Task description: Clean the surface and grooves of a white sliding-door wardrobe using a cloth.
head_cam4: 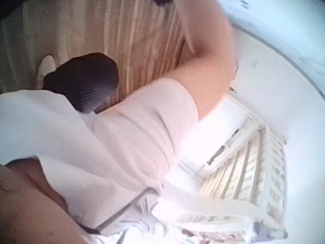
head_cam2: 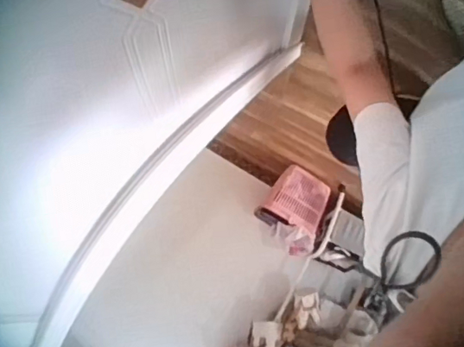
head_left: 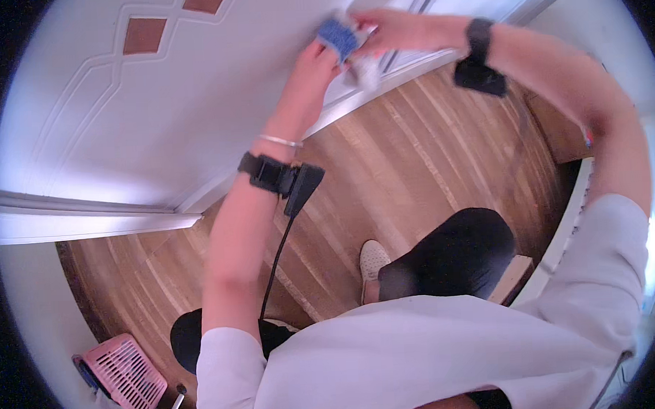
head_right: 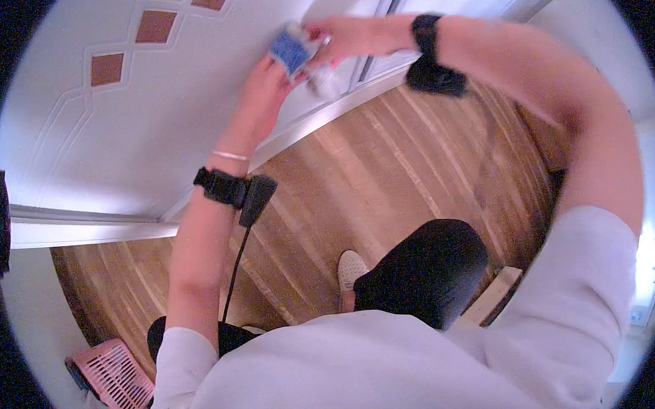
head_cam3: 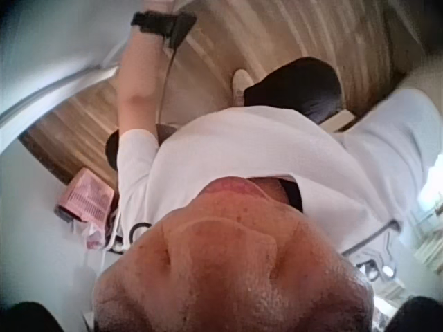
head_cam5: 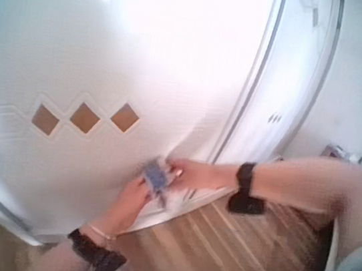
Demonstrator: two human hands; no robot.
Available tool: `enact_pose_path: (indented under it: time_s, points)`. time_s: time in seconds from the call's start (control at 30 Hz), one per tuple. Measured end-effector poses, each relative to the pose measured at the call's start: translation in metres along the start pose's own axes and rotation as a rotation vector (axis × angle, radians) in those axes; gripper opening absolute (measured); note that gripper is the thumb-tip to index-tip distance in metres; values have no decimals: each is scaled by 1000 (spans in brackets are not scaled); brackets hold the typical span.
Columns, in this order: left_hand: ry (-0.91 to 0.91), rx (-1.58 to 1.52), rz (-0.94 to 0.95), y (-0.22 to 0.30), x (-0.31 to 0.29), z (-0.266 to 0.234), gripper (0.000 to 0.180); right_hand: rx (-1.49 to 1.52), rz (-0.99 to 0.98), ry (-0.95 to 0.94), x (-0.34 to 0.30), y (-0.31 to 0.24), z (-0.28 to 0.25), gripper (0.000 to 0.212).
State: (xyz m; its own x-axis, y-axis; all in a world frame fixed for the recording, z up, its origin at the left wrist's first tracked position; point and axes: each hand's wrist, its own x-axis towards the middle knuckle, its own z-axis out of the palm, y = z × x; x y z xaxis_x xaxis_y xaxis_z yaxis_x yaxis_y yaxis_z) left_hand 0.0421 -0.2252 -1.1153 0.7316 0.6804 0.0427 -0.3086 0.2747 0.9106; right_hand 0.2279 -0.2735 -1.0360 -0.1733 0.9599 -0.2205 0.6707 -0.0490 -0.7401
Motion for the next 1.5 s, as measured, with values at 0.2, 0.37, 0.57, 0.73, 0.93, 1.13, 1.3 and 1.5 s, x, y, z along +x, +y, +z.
enact_pose_path:
  time_s: [0.2,0.37,0.57,0.73,0.93,1.13,1.3,1.5]
  points:
    - [-286,-129,196,13,21,68,33,-437,169,130,-74,-39,-59,60]
    - [-90,-148,-191,-101,-17,61,25,280,443,240,-119,83,57,54]
    - [57,294,-192,-220,-34,-7,22,361,414,609,-76,195,192,41]
    - [135,699,-119,-194,12,0,20,305,398,1117,0,218,194,37]
    - [58,1261,189,-207,27,-30,17,-261,207,1174,44,255,218,40]
    - [-26,1392,304,-190,-1,-70,19,-386,-2,965,59,220,234,44]
    - [106,1617,233,-158,-72,-136,20,-309,-178,760,86,150,285,45]
    - [413,1614,-8,-113,-178,-225,34,-323,-484,537,138,63,364,40]
